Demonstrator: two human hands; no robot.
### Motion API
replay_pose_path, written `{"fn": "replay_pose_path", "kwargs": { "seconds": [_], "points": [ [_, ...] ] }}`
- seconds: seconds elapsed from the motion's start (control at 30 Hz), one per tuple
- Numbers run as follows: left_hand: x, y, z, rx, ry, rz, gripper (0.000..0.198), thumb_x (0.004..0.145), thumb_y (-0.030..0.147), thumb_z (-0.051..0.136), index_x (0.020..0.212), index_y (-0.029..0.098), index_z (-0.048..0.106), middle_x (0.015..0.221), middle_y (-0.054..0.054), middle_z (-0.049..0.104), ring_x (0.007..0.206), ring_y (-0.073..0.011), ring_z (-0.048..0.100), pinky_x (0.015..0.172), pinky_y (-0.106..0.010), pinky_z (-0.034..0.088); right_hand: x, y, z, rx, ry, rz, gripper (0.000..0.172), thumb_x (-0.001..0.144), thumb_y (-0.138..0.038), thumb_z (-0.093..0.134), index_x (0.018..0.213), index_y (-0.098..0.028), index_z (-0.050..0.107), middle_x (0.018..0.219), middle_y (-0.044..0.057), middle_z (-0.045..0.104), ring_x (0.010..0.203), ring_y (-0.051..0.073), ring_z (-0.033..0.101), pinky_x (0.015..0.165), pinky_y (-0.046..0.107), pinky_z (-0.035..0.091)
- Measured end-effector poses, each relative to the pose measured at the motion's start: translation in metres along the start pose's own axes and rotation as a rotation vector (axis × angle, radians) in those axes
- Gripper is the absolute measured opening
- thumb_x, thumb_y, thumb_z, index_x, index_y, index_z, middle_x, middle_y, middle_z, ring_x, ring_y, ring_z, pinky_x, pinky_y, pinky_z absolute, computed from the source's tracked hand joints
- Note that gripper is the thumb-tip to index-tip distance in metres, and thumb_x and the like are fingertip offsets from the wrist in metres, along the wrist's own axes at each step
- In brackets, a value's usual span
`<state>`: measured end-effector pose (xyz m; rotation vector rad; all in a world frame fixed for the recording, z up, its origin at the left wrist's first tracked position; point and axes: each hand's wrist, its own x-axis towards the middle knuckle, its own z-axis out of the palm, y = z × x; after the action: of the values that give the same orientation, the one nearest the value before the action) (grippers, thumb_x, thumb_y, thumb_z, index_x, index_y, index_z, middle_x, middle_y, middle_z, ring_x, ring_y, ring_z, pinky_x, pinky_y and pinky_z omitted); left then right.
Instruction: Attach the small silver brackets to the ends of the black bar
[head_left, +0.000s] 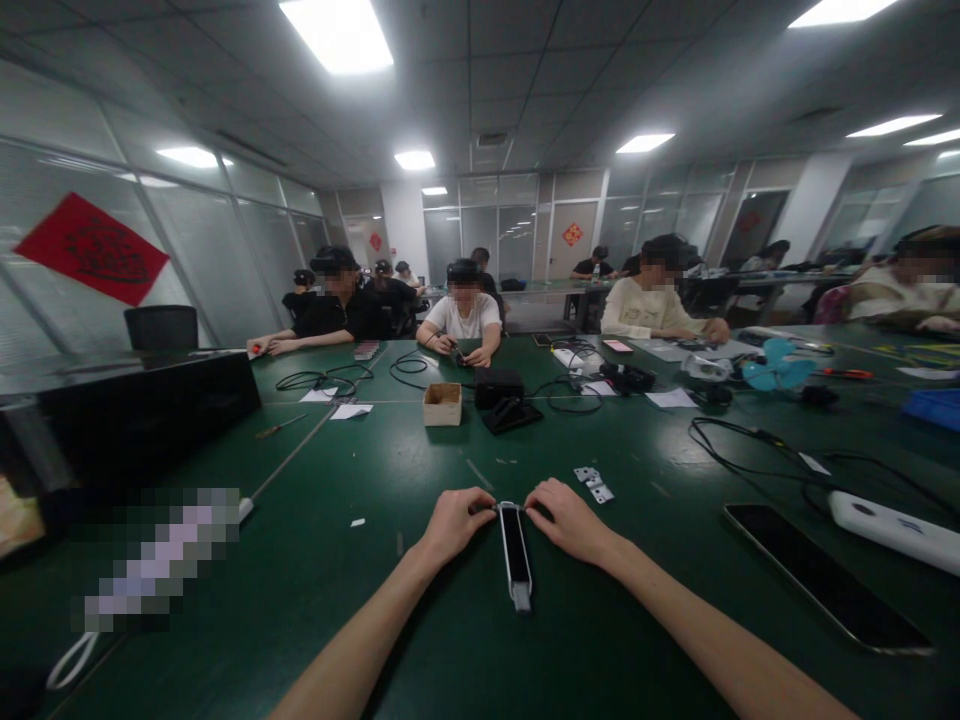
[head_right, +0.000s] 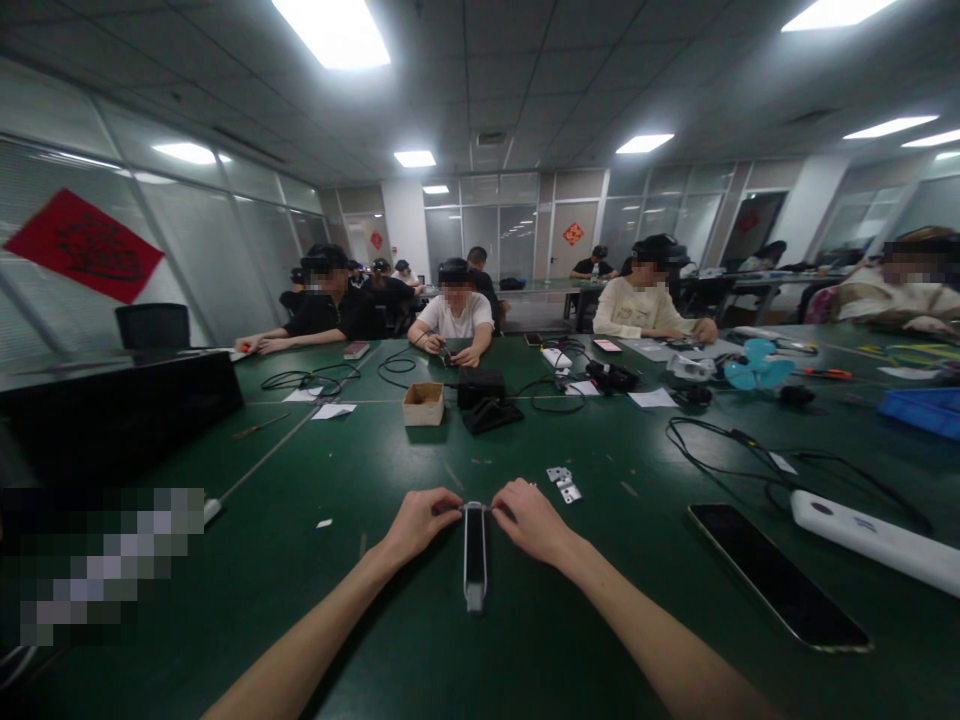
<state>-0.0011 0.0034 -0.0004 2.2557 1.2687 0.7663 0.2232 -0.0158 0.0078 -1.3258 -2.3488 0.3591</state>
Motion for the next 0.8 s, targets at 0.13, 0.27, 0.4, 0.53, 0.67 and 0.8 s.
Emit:
{"fn": "replay_pose_path", "kwargs": {
  "seconds": [0.13, 0.27, 0.4, 0.53, 0.67, 0.8],
  "points": [
    [0.0001, 0.0001, 0.0009, -0.010, 0.000, 0.003, 0.014, 0.080, 0.024, 0.062, 0.092, 0.020, 0.068, 0.089, 0.001, 0.070, 0.076, -0.0141, 0.064, 0.072, -0.023, 0.049, 0.0004, 0.0031, 0.0024, -0.005, 0.010, -0.015, 0.018, 0.090, -0.025, 0.046, 0.093, -0.018, 0.063, 0.093, 0.005, 0.062, 0.086, 0.018, 0.053, 0.077, 0.033, 0.045],
    [-0.0002, -0.0008, 0.0008, 0.002, -0.005, 0.007, 0.015, 0.080, 0.024, 0.062, 0.093, 0.020, 0.068, 0.089, 0.001, 0.070, 0.075, -0.0141, 0.063, 0.071, -0.023, 0.048, 0.0013, 0.0068, 0.0053, -0.012, 0.018, -0.034, 0.018, 0.090, -0.026, 0.046, 0.093, -0.018, 0.062, 0.091, 0.005, 0.061, 0.086, 0.018, 0.053, 0.079, 0.034, 0.044],
    [-0.0009, 0.0000, -0.0005, 0.015, -0.001, 0.029, 0.014, 0.080, 0.025, 0.060, 0.091, 0.020, 0.069, 0.086, 0.001, 0.070, 0.072, -0.0136, 0.062, 0.068, -0.022, 0.047, 0.0008, 0.0053, 0.0041, -0.009, 0.015, -0.027, 0.019, 0.090, -0.027, 0.046, 0.094, -0.018, 0.062, 0.092, 0.005, 0.061, 0.086, 0.018, 0.053, 0.078, 0.034, 0.044],
    [-0.0012, 0.0005, -0.0011, 0.008, 0.010, 0.027, 0.014, 0.079, 0.025, 0.060, 0.089, 0.019, 0.069, 0.084, 0.001, 0.070, 0.069, -0.0130, 0.061, 0.066, -0.022, 0.047, 0.0002, 0.0032, 0.0025, -0.006, 0.010, -0.017, 0.018, 0.090, -0.026, 0.046, 0.093, -0.018, 0.063, 0.092, 0.005, 0.061, 0.087, 0.018, 0.053, 0.078, 0.034, 0.044],
    [-0.0016, 0.0018, -0.0018, 0.019, -0.003, 0.005, 0.016, 0.080, 0.027, 0.059, 0.091, 0.019, 0.068, 0.086, 0.000, 0.069, 0.071, -0.0136, 0.061, 0.068, -0.023, 0.047, 0.0002, 0.0024, 0.0019, -0.008, 0.005, -0.008, 0.018, 0.090, -0.026, 0.047, 0.093, -0.018, 0.063, 0.092, 0.006, 0.061, 0.086, 0.018, 0.054, 0.078, 0.034, 0.045],
    [-0.0023, 0.0044, -0.0036, 0.034, -0.023, -0.001, 0.017, 0.081, 0.026, 0.058, 0.093, 0.018, 0.067, 0.088, 0.000, 0.069, 0.072, -0.0138, 0.061, 0.069, -0.024, 0.048, -0.0004, 0.0017, 0.0008, -0.009, -0.001, 0.004, 0.018, 0.089, -0.025, 0.047, 0.093, -0.018, 0.063, 0.093, 0.006, 0.061, 0.086, 0.018, 0.054, 0.076, 0.034, 0.046]
  ]
}}
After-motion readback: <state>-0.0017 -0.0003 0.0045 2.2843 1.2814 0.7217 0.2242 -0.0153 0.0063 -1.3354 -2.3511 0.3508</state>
